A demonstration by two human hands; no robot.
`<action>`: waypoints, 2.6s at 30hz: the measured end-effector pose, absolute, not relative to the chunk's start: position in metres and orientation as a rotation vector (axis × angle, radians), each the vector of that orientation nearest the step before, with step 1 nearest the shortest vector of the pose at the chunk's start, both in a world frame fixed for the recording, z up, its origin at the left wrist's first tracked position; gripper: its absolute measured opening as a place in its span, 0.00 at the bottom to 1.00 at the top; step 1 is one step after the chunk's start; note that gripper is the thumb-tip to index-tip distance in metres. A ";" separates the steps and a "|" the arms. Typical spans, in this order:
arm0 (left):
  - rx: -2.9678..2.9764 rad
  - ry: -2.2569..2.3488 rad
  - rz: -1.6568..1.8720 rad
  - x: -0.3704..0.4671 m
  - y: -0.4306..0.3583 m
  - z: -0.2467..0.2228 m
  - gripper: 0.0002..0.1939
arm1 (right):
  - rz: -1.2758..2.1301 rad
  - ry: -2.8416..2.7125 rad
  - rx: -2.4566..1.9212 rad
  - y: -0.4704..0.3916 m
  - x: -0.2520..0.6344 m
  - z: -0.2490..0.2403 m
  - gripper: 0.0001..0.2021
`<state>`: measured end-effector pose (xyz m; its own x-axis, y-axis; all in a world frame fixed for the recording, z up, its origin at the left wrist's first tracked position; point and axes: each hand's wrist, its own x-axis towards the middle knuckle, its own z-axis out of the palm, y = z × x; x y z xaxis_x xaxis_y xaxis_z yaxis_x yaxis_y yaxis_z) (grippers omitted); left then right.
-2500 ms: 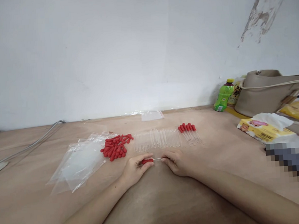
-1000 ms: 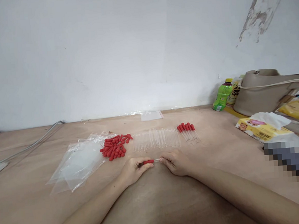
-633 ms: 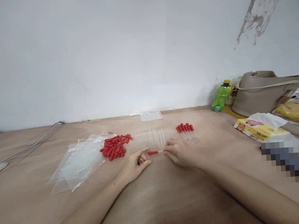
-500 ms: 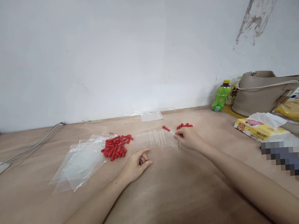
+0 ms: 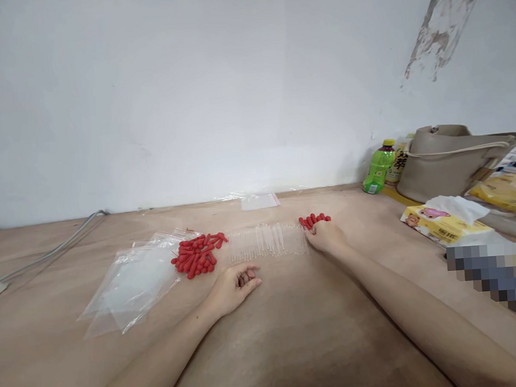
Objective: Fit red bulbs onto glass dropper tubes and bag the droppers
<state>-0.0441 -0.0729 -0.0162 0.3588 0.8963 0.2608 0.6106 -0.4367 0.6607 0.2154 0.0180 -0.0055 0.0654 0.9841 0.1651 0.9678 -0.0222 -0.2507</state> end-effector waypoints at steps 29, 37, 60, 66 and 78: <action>2.465 1.709 1.050 -0.058 -0.060 0.002 0.10 | -0.042 -2.032 -1.830 -0.007 0.188 -0.002 0.11; 2.483 2.136 0.739 -0.096 0.004 0.019 0.11 | -0.138 -2.221 -1.289 -0.060 0.159 -0.012 0.11; 2.425 1.499 0.928 -0.044 -0.076 -0.008 0.12 | 0.062 -2.138 -0.989 -0.050 0.172 -0.032 0.07; 2.363 1.525 0.918 -0.045 -0.080 -0.017 0.09 | 0.090 -2.197 -0.948 -0.053 0.170 -0.029 0.05; 2.190 1.321 0.975 -0.034 -0.078 -0.014 0.10 | 0.098 -2.292 -0.876 -0.057 0.169 -0.026 0.08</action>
